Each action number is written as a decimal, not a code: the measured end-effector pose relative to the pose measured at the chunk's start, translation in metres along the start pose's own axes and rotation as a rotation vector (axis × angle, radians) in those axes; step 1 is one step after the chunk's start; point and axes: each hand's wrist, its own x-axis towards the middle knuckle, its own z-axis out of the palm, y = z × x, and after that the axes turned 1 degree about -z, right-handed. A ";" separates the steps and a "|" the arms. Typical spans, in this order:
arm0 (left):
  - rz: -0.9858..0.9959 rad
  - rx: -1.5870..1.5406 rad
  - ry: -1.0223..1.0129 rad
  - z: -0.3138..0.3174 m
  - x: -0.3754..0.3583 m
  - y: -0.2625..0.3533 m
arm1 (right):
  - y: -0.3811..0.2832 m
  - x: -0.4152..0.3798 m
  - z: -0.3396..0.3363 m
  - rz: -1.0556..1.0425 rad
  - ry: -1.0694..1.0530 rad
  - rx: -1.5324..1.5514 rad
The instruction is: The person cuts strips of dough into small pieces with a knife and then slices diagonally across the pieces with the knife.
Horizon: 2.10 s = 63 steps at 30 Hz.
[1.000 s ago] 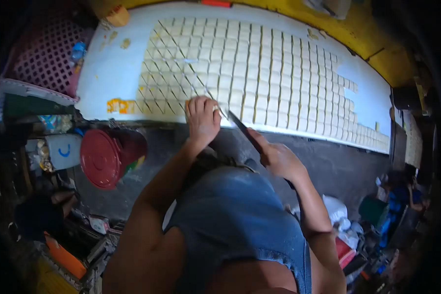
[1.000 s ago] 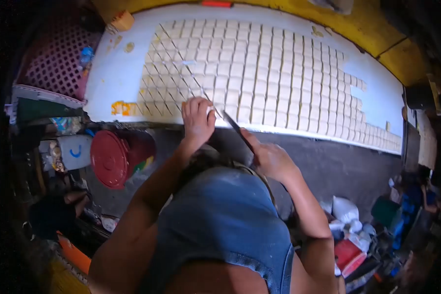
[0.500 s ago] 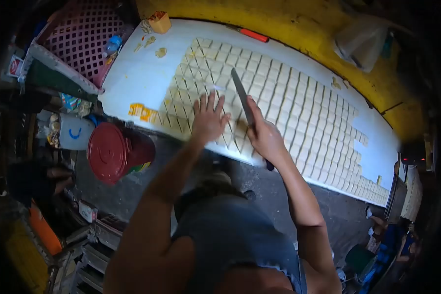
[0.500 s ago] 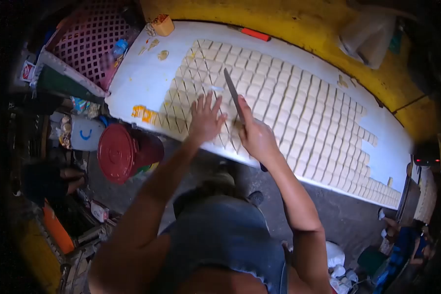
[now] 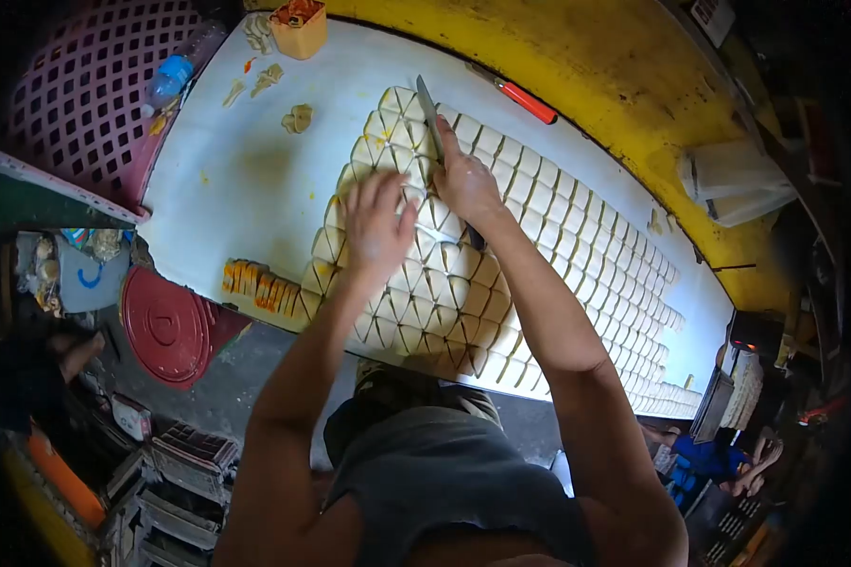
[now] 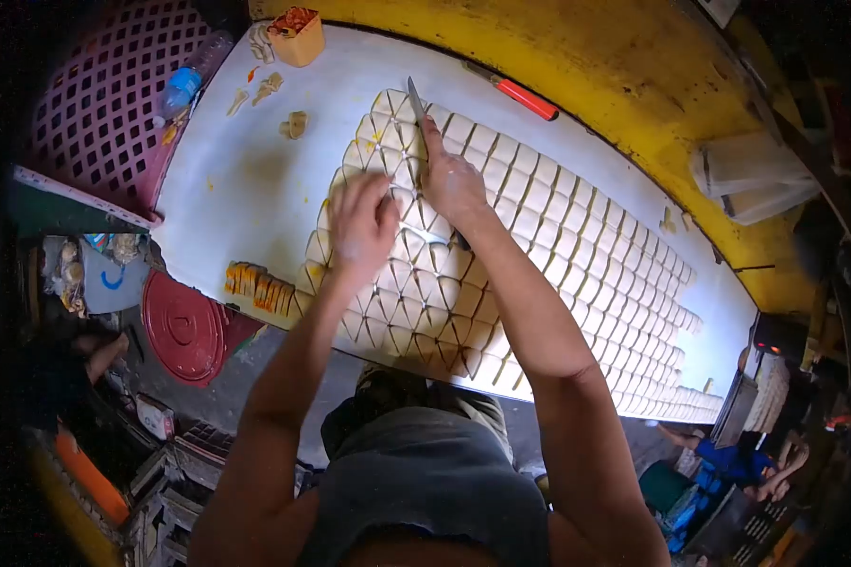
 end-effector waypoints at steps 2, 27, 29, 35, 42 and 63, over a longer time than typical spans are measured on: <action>0.033 -0.026 0.016 0.012 0.053 -0.033 | -0.004 0.002 -0.003 0.034 -0.037 -0.002; 0.099 0.168 -0.247 0.052 0.103 -0.037 | -0.017 -0.024 -0.035 0.086 -0.292 -0.076; 0.088 0.161 -0.245 0.050 0.104 -0.038 | -0.008 -0.052 -0.030 0.059 -0.271 -0.111; 0.209 0.104 -0.160 0.049 0.063 -0.020 | 0.014 -0.047 0.000 -0.001 -0.171 -0.104; 0.164 0.156 -0.265 0.046 0.049 -0.012 | 0.017 -0.122 -0.005 -0.008 -0.224 -0.094; 0.215 0.068 -0.289 0.028 -0.058 0.041 | 0.013 -0.175 0.021 0.107 -0.147 -0.050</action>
